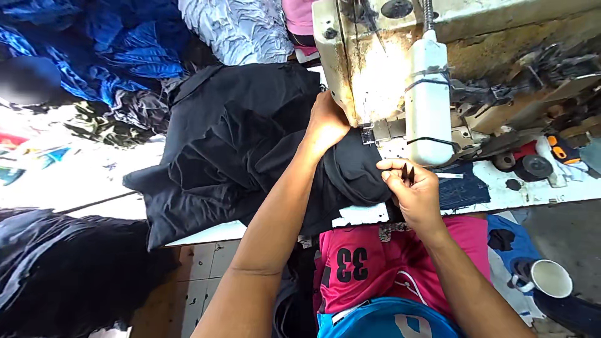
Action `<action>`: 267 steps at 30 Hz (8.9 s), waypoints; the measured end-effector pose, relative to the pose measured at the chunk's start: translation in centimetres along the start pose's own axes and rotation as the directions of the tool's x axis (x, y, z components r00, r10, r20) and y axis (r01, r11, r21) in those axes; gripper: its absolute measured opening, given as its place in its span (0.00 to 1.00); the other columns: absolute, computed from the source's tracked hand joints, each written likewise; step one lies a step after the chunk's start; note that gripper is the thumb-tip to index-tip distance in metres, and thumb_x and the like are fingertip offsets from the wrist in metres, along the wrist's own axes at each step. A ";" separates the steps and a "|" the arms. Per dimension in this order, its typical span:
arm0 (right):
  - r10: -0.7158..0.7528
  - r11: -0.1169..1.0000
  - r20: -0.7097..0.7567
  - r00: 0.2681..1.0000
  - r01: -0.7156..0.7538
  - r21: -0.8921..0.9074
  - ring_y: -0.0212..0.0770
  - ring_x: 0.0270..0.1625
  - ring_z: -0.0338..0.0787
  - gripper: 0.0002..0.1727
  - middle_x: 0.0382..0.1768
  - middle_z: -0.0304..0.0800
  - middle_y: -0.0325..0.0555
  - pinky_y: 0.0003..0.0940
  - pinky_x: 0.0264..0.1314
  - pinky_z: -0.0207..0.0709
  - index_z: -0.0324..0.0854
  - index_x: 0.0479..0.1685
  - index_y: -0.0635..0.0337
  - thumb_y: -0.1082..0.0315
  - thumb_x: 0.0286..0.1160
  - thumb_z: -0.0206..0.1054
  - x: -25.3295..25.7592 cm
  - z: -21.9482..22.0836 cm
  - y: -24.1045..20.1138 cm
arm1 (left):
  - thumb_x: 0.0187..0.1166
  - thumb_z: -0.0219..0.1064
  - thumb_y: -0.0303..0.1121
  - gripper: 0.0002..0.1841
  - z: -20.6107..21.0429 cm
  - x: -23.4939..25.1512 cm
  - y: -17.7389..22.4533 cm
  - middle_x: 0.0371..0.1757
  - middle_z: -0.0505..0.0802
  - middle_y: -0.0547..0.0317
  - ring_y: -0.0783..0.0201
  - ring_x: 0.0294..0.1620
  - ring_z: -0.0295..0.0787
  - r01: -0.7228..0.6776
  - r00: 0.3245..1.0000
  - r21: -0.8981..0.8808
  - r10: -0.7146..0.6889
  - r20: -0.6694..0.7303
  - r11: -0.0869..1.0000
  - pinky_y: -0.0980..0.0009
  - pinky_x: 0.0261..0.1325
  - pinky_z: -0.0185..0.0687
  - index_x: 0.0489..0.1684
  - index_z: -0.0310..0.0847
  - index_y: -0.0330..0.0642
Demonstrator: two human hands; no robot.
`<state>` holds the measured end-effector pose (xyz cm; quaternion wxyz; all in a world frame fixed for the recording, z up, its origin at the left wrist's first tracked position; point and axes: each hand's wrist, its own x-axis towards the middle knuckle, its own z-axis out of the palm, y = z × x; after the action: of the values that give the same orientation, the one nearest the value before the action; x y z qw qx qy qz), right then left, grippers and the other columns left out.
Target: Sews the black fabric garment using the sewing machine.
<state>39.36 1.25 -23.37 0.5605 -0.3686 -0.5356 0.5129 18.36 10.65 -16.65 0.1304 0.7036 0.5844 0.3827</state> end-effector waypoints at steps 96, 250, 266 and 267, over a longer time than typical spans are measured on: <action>-0.252 0.956 0.237 0.938 0.278 -0.087 0.30 0.28 0.83 0.10 0.46 0.94 0.43 0.23 0.26 0.79 0.88 0.52 0.62 0.79 0.79 0.65 0.3 -1.1 -2.6 | 0.75 0.67 0.26 0.14 3.0 -11.7 2.7 0.58 0.96 0.56 0.57 0.63 0.90 -0.403 0.858 0.342 0.481 -0.183 0.849 0.52 0.74 0.75 0.55 0.93 0.44; -0.296 0.913 0.215 0.931 0.342 -0.222 0.36 0.56 0.91 0.08 0.55 0.91 0.46 0.33 0.57 0.88 0.85 0.50 0.64 0.77 0.84 0.61 0.9 0.0 -0.2 | 0.74 0.64 0.65 0.26 -7.2 -7.0 2.1 0.68 0.87 0.56 0.49 0.67 0.79 -0.652 0.735 0.290 0.490 0.468 0.701 0.46 0.67 0.70 0.42 0.91 0.51; -0.217 0.843 0.640 0.737 0.473 -0.258 0.31 0.51 0.90 0.08 0.52 0.91 0.40 0.30 0.54 0.89 0.90 0.51 0.60 0.71 0.83 0.66 -1.8 -2.9 -4.3 | 0.75 0.70 0.34 0.07 -8.7 -14.1 5.9 0.42 0.94 0.63 0.68 0.49 0.91 -0.537 0.712 -0.278 0.604 0.358 0.797 0.66 0.54 0.89 0.27 0.85 0.45; -0.222 0.845 0.625 0.749 0.468 -0.260 0.31 0.52 0.91 0.09 0.53 0.91 0.41 0.30 0.54 0.89 0.90 0.52 0.59 0.70 0.84 0.65 -2.7 -3.2 -4.0 | 0.76 0.70 0.33 0.06 -7.4 -14.6 5.7 0.38 0.93 0.63 0.71 0.42 0.90 -0.506 0.731 -0.310 0.591 0.339 0.805 0.70 0.46 0.88 0.30 0.85 0.44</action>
<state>43.48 -1.79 -20.63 0.3724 -0.1959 -0.8314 0.3630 17.05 -6.43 -13.70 0.2024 0.8937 0.2661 0.2991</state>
